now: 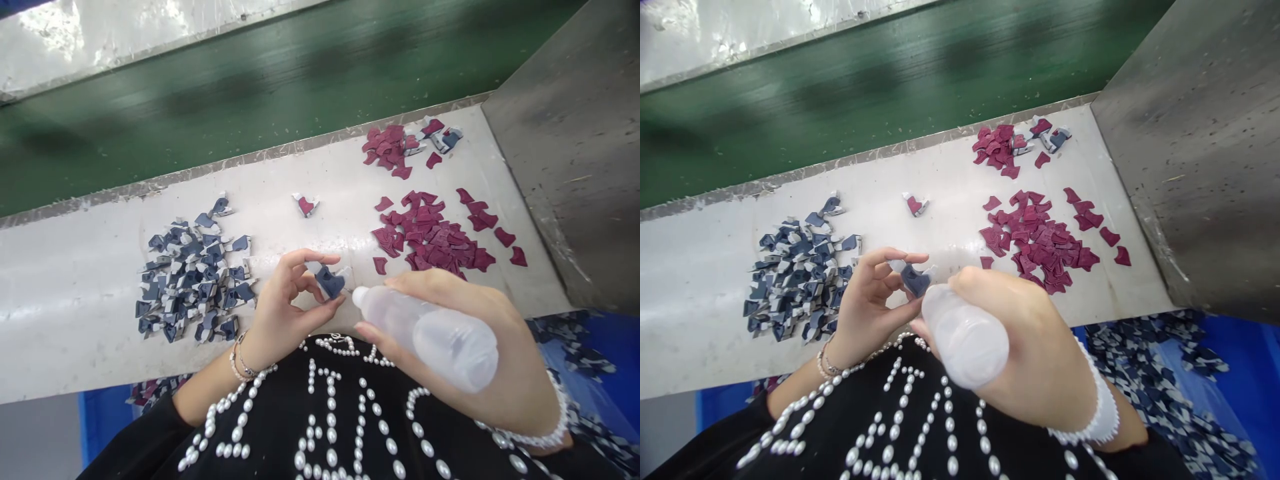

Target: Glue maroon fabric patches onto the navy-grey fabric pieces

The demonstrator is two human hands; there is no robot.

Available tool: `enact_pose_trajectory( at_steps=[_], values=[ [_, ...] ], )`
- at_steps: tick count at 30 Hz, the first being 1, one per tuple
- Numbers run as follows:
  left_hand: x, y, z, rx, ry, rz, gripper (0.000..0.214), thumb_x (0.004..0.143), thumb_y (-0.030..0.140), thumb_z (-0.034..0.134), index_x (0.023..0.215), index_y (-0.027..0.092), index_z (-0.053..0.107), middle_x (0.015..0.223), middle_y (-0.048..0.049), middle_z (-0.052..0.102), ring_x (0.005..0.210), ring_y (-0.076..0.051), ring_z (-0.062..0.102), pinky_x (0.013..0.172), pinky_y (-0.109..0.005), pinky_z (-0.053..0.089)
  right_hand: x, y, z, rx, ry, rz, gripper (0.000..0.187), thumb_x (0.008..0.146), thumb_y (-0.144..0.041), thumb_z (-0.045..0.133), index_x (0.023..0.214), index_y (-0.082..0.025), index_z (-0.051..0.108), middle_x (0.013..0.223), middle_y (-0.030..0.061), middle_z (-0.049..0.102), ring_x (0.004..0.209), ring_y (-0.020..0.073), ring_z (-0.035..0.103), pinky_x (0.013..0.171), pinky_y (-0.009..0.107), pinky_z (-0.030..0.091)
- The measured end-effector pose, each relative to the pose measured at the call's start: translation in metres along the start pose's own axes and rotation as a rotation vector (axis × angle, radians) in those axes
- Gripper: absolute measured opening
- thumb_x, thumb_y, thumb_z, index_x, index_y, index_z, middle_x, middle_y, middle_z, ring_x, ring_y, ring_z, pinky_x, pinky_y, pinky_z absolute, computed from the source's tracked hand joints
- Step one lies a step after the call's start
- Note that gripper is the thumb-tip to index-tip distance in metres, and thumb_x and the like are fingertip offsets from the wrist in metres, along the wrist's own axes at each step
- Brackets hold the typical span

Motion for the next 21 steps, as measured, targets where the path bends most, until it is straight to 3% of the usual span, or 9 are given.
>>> enact_pose_trajectory(
  at_steps=[6,11,16,21],
  values=[
    [0.0002,-0.0004,-0.0001,-0.055,-0.026,-0.047,0.052,0.08,0.012,0.075,0.121,0.026,0.046,0.123,-0.009,0.063,0.074,-0.011,0.065,0.064,-0.024,0.056,0.0029,0.0047,-0.005,0.041,0.049,0.075,0.022,0.084,-0.039,0.071,0.084,-0.028,0.051,0.074,-0.0077,0.062,0.063,0.0108,0.063,0.055,0.02,0.051],
    [-0.0001,-0.0012,0.0003,-0.055,-0.027,-0.063,0.054,0.078,0.012,0.076,0.121,0.026,0.046,0.122,-0.0084,0.063,0.074,-0.01,0.064,0.064,-0.022,0.056,0.0028,0.0023,-0.0037,0.012,-0.003,0.029,0.017,0.085,-0.036,0.07,0.087,-0.031,0.055,0.078,-0.0078,0.063,0.061,0.0111,0.062,0.053,0.02,0.051],
    [-0.0001,-0.0006,0.001,-0.075,-0.042,-0.063,0.054,0.078,0.012,0.076,0.122,0.026,0.046,0.122,-0.0082,0.063,0.074,-0.01,0.064,0.065,-0.023,0.056,0.0032,0.0045,-0.0073,0.036,0.051,0.078,0.021,0.085,-0.041,0.07,0.088,-0.029,0.053,0.074,-0.0071,0.062,0.058,0.0122,0.062,0.048,0.023,0.05],
    [-0.0016,0.0008,0.0007,-0.066,-0.06,-0.076,0.053,0.078,0.013,0.077,0.12,0.027,0.047,0.122,-0.0078,0.063,0.069,-0.009,0.063,0.063,-0.023,0.056,0.0048,0.0031,-0.0048,0.018,0.009,0.054,0.023,0.085,-0.042,0.07,0.09,-0.029,0.052,0.08,-0.0058,0.064,0.063,0.014,0.064,0.054,0.025,0.052]
  ],
)
Point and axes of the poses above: each hand's wrist, its own x-axis towards the middle knuckle, its own z-axis out of the palm, y = z × x, the point moved 5 cm from there along x, towards the middle knuckle
